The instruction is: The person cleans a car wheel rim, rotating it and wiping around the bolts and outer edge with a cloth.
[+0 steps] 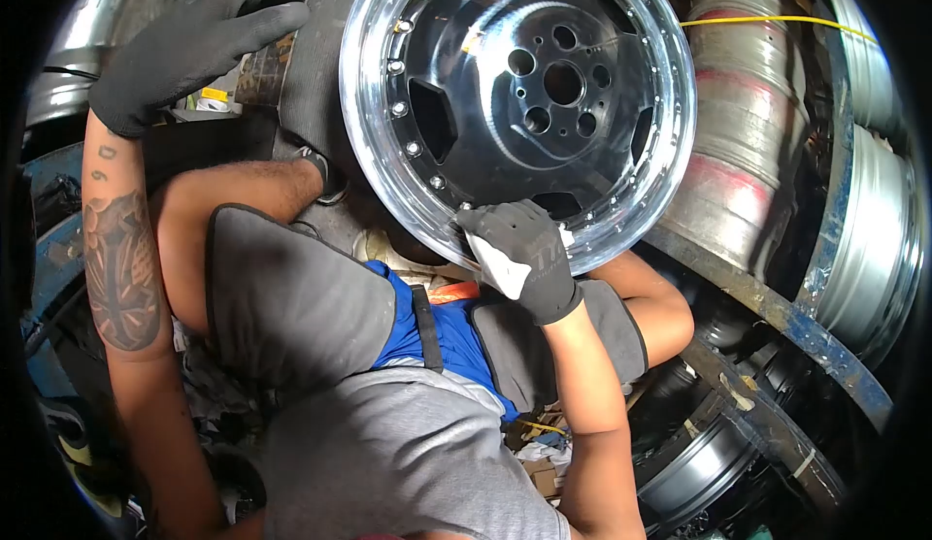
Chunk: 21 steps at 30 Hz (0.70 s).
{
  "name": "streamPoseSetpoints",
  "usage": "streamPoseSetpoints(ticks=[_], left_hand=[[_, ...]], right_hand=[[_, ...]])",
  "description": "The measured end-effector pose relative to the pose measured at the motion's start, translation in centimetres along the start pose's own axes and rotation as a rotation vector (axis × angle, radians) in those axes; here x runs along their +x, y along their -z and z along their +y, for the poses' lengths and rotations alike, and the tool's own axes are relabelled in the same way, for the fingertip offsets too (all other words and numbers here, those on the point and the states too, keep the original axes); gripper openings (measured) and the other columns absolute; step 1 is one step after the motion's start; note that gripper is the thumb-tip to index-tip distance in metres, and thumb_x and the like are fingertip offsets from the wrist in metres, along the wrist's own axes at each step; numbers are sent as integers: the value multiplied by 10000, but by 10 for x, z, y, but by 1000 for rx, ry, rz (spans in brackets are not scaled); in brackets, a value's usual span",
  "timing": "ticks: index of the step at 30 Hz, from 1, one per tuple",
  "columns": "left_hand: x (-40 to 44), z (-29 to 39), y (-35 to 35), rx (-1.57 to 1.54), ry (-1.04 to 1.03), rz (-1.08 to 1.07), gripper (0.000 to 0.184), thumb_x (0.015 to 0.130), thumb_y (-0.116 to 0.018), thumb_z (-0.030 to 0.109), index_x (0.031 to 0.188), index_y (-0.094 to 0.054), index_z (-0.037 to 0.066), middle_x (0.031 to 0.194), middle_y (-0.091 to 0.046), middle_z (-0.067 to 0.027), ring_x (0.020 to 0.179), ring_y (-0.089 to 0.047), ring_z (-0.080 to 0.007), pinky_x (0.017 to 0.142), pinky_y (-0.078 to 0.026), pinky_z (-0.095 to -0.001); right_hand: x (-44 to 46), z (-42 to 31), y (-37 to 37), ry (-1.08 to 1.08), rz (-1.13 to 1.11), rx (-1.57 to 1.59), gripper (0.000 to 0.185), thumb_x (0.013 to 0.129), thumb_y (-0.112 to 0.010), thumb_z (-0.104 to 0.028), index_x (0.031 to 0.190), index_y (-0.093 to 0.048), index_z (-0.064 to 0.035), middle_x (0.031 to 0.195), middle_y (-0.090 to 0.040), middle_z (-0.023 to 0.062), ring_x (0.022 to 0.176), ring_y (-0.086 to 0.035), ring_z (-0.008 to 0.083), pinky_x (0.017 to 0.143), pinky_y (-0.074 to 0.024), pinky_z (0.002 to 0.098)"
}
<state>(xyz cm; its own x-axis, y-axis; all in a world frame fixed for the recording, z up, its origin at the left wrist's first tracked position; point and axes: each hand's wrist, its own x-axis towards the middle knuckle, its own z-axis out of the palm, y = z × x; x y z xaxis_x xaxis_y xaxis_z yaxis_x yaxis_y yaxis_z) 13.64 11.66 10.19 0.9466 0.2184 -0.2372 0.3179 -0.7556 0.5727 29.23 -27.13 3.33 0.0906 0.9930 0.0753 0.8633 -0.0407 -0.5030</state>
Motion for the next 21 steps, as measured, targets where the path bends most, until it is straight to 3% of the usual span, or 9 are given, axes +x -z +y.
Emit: streamPoseSetpoints(ticks=[2,4,6,9,14,17,20,21], left_hand=[[-2,22,12,51,129,-63,468,1086,-543,364,1429,-609,53,1321,-702,-234,1215,-676,-390,1061,-517,-464],[-4,13,9,217,-185,-21,485,1094,-537,398,1422,-617,51,1320,-700,-237,1203,-682,-394,1053,-522,-465],[-7,14,12,213,-233,-15,498,1100,-532,417,1421,-616,46,1321,-698,-239,1201,-684,-395,1051,-524,-464],[-12,22,16,47,-17,-22,514,1101,-528,424,1427,-606,35,1325,-695,-240,1211,-680,-394,1055,-524,-460],[-7,22,15,35,56,-56,551,1098,-531,450,1440,-602,24,1344,-690,-242,1229,-676,-394,1069,-518,-455],[-3,1,3,80,-18,-20,569,1101,-526,472,1456,-596,32,1370,-683,-240,1260,-666,-391,1081,-513,-458],[0,9,7,63,28,-70,579,1106,-518,482,1466,-590,35,1399,-673,-235,1288,-653,-387,1097,-505,-454],[-2,14,13,33,36,-96,577,1104,-520,479,1465,-591,34,1403,-671,-236,1291,-650,-388,1099,-504,-451]], right_hand=[[4,4,2,49,-49,-11,315,824,-735,-107,1137,-768,-100,869,-679,79,812,-681,279,754,-535,422],[10,3,13,92,-151,-33,328,824,-729,-109,1149,-770,-101,845,-654,74,812,-674,278,759,-536,421],[11,7,20,114,-213,-47,337,821,-729,-118,1154,-774,-105,842,-644,72,814,-671,276,763,-536,419],[13,6,23,101,-229,-53,348,792,-753,-152,1137,-787,-126,883,-653,67,827,-674,269,778,-540,411],[9,21,24,229,-258,-108,315,786,-741,-206,1094,-770,-144,926,-667,44,881,-675,249,818,-551,404],[34,27,36,398,-360,-147,289,782,-737,-229,1056,-732,-139,974,-678,25,938,-671,236,833,-543,377],[42,30,42,454,-415,-144,264,775,-736,-216,1025,-731,-134,959,-672,22,915,-672,234,821,-544,375],[34,37,38,374,-415,-90,229,789,-731,-180,1012,-736,-131,907,-655,31,879,-671,248,815,-544,396]])
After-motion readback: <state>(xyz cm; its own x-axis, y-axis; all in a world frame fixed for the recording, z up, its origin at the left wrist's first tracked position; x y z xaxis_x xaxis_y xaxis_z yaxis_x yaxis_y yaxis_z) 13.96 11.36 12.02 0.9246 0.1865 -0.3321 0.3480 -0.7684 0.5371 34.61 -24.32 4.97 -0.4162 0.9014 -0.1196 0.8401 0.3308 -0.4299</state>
